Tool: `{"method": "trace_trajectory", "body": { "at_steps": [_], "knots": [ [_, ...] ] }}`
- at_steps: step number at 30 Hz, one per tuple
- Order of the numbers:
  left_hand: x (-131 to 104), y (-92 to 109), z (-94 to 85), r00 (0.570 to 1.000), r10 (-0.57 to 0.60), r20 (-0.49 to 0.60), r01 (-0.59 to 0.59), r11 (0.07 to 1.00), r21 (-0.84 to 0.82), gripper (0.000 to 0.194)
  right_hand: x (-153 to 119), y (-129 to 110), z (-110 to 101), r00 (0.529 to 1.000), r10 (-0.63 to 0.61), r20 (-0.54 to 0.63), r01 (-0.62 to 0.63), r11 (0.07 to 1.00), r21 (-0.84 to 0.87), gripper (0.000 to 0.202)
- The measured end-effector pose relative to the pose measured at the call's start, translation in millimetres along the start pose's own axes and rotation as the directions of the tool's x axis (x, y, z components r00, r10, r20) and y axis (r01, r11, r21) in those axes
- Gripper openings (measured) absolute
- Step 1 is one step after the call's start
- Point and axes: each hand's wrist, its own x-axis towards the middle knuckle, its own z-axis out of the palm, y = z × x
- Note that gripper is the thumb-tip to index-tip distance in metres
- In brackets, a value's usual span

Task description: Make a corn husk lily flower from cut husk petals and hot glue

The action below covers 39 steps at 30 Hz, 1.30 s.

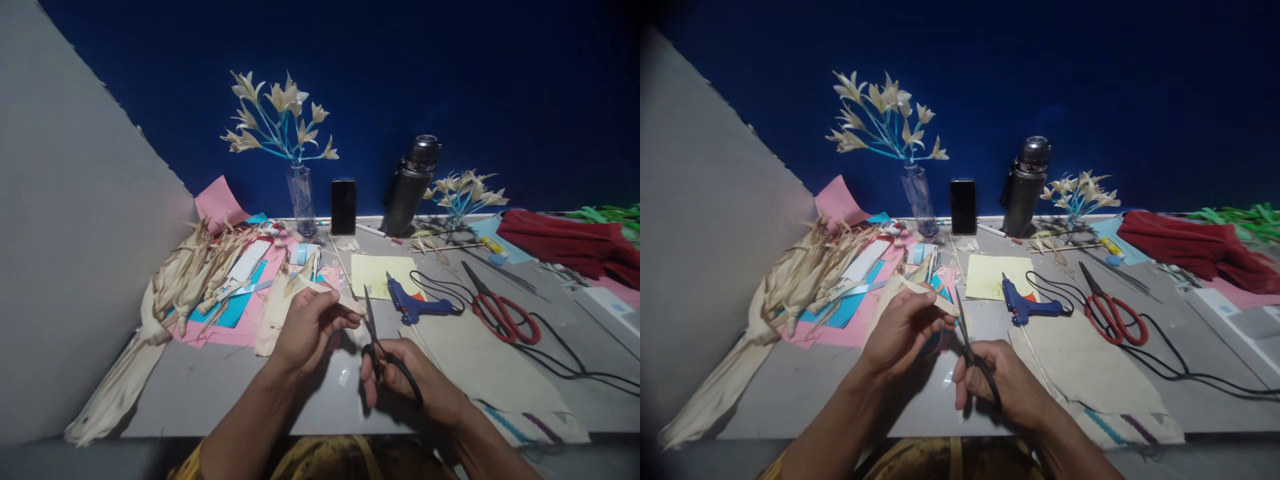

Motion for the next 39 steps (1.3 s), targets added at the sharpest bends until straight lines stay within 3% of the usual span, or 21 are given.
{"method": "trace_trajectory", "body": {
  "at_steps": [21,30,39],
  "knots": [
    [2.7,6.9,-0.9,0.999,-0.027,0.018,0.026,0.997,0.071,0.021,-1.5,2.3,8.1,0.996,0.088,-0.028,-0.087,0.996,0.037,0.059],
    [3.8,12.8,-11.8,0.996,0.053,0.076,-0.069,0.971,0.230,0.014,-7.4,10.0,8.9,0.984,0.176,-0.013,-0.174,0.981,0.080,0.059],
    [1.8,17.4,-16.3,0.996,0.001,0.087,-0.025,0.962,0.274,0.015,-12.8,10.5,7.5,0.970,0.241,0.010,-0.242,0.970,0.027,0.061]
  ]
}}
